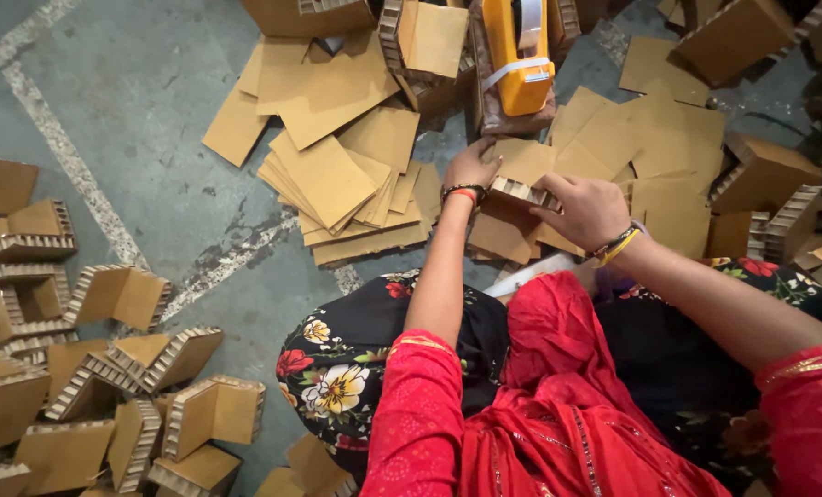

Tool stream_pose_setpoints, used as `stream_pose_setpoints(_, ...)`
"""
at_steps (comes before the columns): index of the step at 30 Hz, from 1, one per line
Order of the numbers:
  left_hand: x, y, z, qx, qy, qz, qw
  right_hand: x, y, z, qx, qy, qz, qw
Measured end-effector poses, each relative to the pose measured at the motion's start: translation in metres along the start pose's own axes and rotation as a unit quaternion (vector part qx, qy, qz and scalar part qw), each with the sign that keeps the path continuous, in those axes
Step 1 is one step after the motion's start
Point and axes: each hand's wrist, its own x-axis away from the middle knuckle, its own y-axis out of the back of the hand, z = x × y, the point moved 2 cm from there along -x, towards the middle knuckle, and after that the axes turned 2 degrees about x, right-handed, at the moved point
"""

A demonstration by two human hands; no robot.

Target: The person sits on the floor and assembles small cardboard boxes. They fold the flat cardboard pieces into shape and secure the edges using a handheld tape dispenser. The person handles the boxes one at a time, repeatedly folding and taping them.

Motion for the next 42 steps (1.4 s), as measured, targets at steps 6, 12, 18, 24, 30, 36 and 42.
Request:
stream_pose_setpoints(6,-0.006,-0.015,0.006,0.224,0.026,0.031,0.974,-0.001,-0.001,-0.001,0.000,0.007,-0.023,1.000)
stream_pose_setpoints(12,0.017,0.052,-0.021,0.198,-0.131,0.244,0.940,-0.002,-0.010,0.003,0.013,0.011,-0.036,0.999)
stream_pose_setpoints(18,0.062,0.082,-0.077,-0.024,-0.170,0.156,0.973,-0.017,-0.043,-0.068,-0.111,0.076,0.038,0.990)
stream_pose_setpoints(24,0.082,0.086,-0.105,-0.048,-0.120,0.094,0.987,-0.027,-0.078,-0.225,-0.032,-0.136,-0.064,0.988)
stream_pose_setpoints(30,0.082,0.083,-0.097,-0.027,-0.151,0.083,0.985,-0.029,-0.100,-0.207,-0.047,-0.179,0.019,0.983)
stream_pose_setpoints(36,0.084,0.080,-0.094,-0.034,-0.175,0.035,0.983,-0.034,-0.013,-0.193,-0.129,-0.097,-0.104,0.981)
stream_pose_setpoints(42,0.076,0.063,-0.095,-0.053,-0.195,-0.003,0.979,-0.012,0.063,-0.133,-0.261,-0.085,-0.122,0.954)
